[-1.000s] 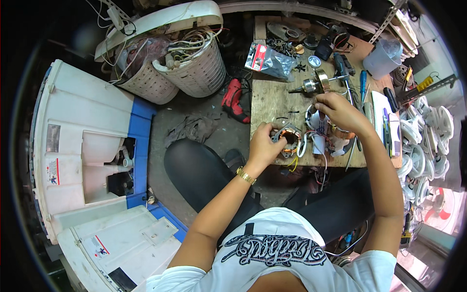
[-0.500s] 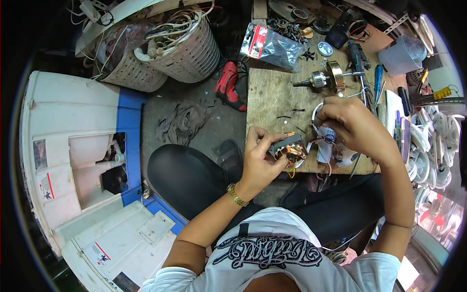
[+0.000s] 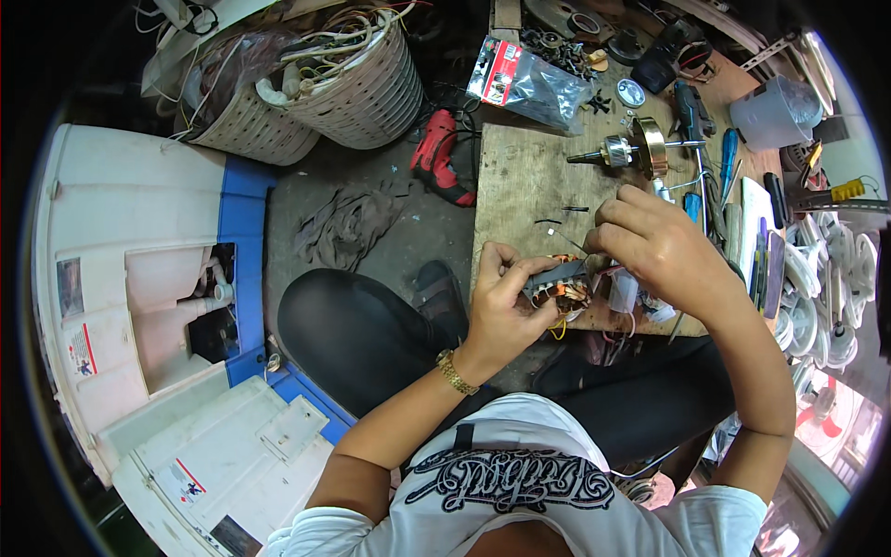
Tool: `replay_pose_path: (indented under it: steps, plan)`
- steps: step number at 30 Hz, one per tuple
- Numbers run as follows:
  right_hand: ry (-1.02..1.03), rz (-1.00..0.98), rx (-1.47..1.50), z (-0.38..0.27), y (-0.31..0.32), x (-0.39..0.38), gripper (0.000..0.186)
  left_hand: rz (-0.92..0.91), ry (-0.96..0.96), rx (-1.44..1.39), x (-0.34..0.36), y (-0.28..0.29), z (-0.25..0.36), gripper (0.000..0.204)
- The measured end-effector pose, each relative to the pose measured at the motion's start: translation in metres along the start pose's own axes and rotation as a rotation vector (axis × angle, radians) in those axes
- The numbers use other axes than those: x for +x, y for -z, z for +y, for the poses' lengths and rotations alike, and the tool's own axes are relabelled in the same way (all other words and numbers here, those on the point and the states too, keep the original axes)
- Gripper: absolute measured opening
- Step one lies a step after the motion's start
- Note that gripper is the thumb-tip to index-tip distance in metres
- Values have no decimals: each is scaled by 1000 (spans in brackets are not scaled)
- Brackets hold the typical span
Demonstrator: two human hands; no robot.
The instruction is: The person sits on the floor and works on a small motor assembly, using pliers and a screwdriver to adjust wires and components. They repeatedly pick up and set down tools while manipulating the motor's internal parts.
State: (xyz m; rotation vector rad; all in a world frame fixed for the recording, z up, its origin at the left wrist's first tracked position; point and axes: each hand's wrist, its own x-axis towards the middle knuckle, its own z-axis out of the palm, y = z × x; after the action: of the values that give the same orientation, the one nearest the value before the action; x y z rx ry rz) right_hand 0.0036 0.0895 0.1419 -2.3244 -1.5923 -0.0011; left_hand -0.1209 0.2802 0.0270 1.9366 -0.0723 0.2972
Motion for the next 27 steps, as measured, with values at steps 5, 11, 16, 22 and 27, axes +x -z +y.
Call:
replay_pose_path:
  steps: [5, 11, 16, 22, 27]
  plan:
    - [40, -15, -46, 4, -5, 1, 15, 0, 9, -15, 0, 1, 0, 42]
    - [152, -70, -188, 7, 0, 5, 12, -8, 33, -24, 0, 0, -1, 41]
    - [31, -88, -48, 10, 9, 16, 10, 0, 47, -47, 1, 0, 0, 42]
    - [-205, -332, 81, 11, 11, 27, 11, -19, 63, -52, -1, -3, -4, 42]
    - [-144, -384, 1, 15, 3, 41, 8, -37, 69, -49, 2, -1, -1, 40]
